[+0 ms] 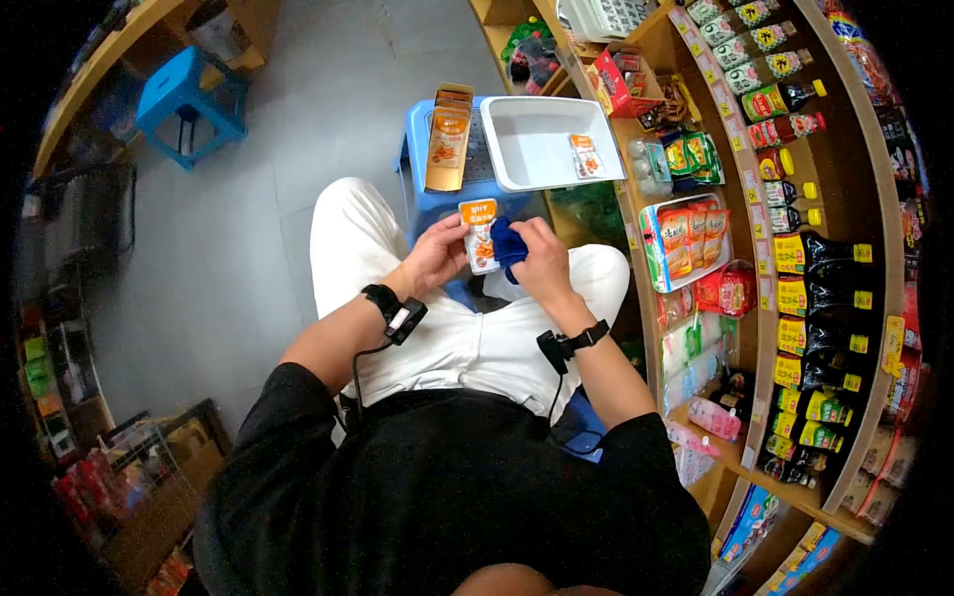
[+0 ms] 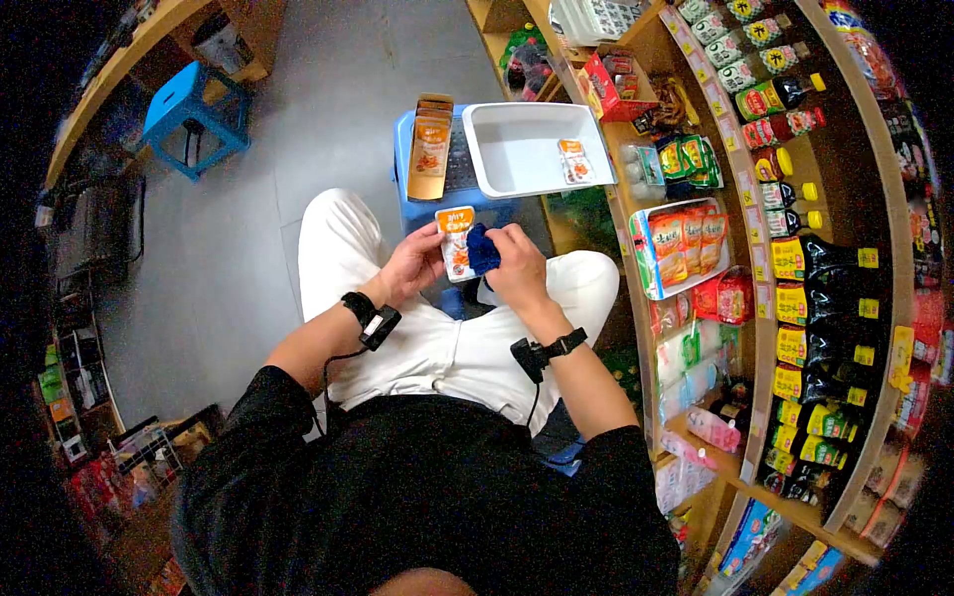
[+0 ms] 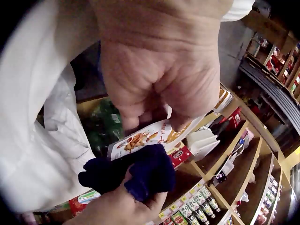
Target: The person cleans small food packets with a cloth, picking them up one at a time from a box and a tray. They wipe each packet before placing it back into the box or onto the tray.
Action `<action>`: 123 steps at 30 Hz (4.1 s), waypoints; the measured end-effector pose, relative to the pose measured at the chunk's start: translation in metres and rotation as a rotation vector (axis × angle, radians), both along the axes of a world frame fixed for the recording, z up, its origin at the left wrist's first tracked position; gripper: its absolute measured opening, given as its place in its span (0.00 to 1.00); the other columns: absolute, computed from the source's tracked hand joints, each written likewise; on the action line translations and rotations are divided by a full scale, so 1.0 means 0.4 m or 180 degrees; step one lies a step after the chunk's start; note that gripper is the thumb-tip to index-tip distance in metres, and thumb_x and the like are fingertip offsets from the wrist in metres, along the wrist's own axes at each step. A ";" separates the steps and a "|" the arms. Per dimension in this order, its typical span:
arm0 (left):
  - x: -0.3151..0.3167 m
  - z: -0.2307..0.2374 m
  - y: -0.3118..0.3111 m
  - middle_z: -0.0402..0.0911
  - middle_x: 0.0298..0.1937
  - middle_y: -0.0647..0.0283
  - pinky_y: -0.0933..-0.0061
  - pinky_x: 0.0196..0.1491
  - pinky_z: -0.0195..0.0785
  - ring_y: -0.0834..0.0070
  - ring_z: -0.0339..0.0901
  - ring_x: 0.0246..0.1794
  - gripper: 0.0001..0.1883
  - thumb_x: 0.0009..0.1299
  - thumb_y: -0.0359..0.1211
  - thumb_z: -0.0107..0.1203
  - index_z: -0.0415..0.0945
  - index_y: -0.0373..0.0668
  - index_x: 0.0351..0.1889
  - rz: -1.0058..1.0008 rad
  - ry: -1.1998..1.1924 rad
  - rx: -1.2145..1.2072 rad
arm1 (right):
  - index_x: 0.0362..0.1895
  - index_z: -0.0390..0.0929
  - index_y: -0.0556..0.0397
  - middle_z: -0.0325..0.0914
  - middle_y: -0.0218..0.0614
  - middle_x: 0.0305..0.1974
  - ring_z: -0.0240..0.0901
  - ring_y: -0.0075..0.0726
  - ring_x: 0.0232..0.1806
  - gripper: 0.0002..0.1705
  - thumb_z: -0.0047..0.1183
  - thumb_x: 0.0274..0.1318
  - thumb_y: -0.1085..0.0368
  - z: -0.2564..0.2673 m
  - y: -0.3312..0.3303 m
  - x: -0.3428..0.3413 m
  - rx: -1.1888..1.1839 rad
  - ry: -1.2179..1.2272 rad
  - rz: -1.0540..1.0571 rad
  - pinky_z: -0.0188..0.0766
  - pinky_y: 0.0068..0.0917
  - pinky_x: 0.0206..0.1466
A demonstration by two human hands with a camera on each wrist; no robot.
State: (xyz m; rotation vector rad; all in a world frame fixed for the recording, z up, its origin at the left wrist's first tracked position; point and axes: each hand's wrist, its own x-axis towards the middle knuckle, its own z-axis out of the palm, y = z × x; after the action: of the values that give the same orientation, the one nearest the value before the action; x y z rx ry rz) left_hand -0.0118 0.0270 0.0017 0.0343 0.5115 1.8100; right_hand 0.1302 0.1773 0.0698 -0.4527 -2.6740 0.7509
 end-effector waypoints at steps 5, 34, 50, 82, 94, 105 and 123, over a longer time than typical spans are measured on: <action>0.003 -0.015 -0.002 0.79 0.58 0.61 0.62 0.60 0.77 0.69 0.80 0.56 0.16 0.82 0.31 0.43 0.69 0.41 0.65 -0.0248 0.0146 -0.0277 | 0.44 0.80 0.51 0.74 0.40 0.39 0.75 0.53 0.42 0.23 0.60 0.37 0.75 0.008 -0.029 -0.038 0.0276 0.0153 0.0356 0.74 0.45 0.44; 0.032 -0.036 0.000 0.81 0.56 0.61 0.64 0.58 0.79 0.70 0.82 0.54 0.16 0.83 0.33 0.43 0.69 0.38 0.64 -0.0497 0.0983 -0.0519 | 0.44 0.81 0.53 0.74 0.38 0.38 0.76 0.49 0.42 0.21 0.62 0.38 0.74 -0.001 -0.010 0.015 0.0024 0.0404 -0.0087 0.75 0.41 0.46; -0.029 0.018 -0.003 0.81 0.58 0.59 0.62 0.62 0.75 0.69 0.81 0.55 0.15 0.82 0.31 0.43 0.72 0.37 0.61 -0.0063 0.0655 -0.0504 | 0.50 0.81 0.56 0.81 0.45 0.45 0.80 0.50 0.48 0.22 0.58 0.45 0.74 -0.069 0.047 0.015 -0.1422 0.0234 -0.0909 0.75 0.36 0.54; 0.068 0.152 0.030 0.82 0.55 0.65 0.64 0.58 0.73 0.70 0.80 0.53 0.23 0.82 0.54 0.39 0.72 0.50 0.62 -0.0025 0.0080 -0.0773 | 0.44 0.81 0.55 0.76 0.40 0.40 0.78 0.48 0.42 0.19 0.59 0.42 0.76 0.039 -0.063 -0.017 -0.0225 0.0960 0.0280 0.76 0.39 0.45; 0.086 0.188 0.004 0.80 0.56 0.60 0.63 0.54 0.78 0.68 0.81 0.52 0.19 0.81 0.29 0.41 0.65 0.44 0.69 -0.0371 0.0597 -0.0851 | 0.49 0.80 0.57 0.75 0.41 0.40 0.77 0.53 0.44 0.24 0.58 0.41 0.75 0.035 0.001 -0.020 -0.0285 0.0917 -0.0457 0.75 0.42 0.47; 0.082 0.155 0.004 0.80 0.56 0.64 0.64 0.55 0.75 0.70 0.80 0.52 0.19 0.84 0.41 0.35 0.68 0.47 0.67 -0.0288 0.0630 -0.0661 | 0.48 0.81 0.55 0.75 0.40 0.42 0.77 0.51 0.44 0.23 0.60 0.42 0.74 0.035 -0.013 -0.013 -0.0247 0.0935 -0.0307 0.76 0.41 0.47; 0.049 0.158 0.001 0.69 0.72 0.50 0.49 0.75 0.57 0.55 0.66 0.72 0.36 0.82 0.58 0.24 0.60 0.42 0.74 0.0127 -0.0184 -0.0274 | 0.42 0.82 0.51 0.77 0.39 0.41 0.79 0.50 0.42 0.17 0.59 0.43 0.73 0.060 -0.070 -0.026 -0.0155 0.0860 0.0848 0.76 0.40 0.46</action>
State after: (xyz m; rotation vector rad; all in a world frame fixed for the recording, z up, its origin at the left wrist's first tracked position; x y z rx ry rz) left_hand 0.0077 0.0275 0.0648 -0.0875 0.5517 1.8208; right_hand 0.1199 0.1491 0.0938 -0.0008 -2.4897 0.8835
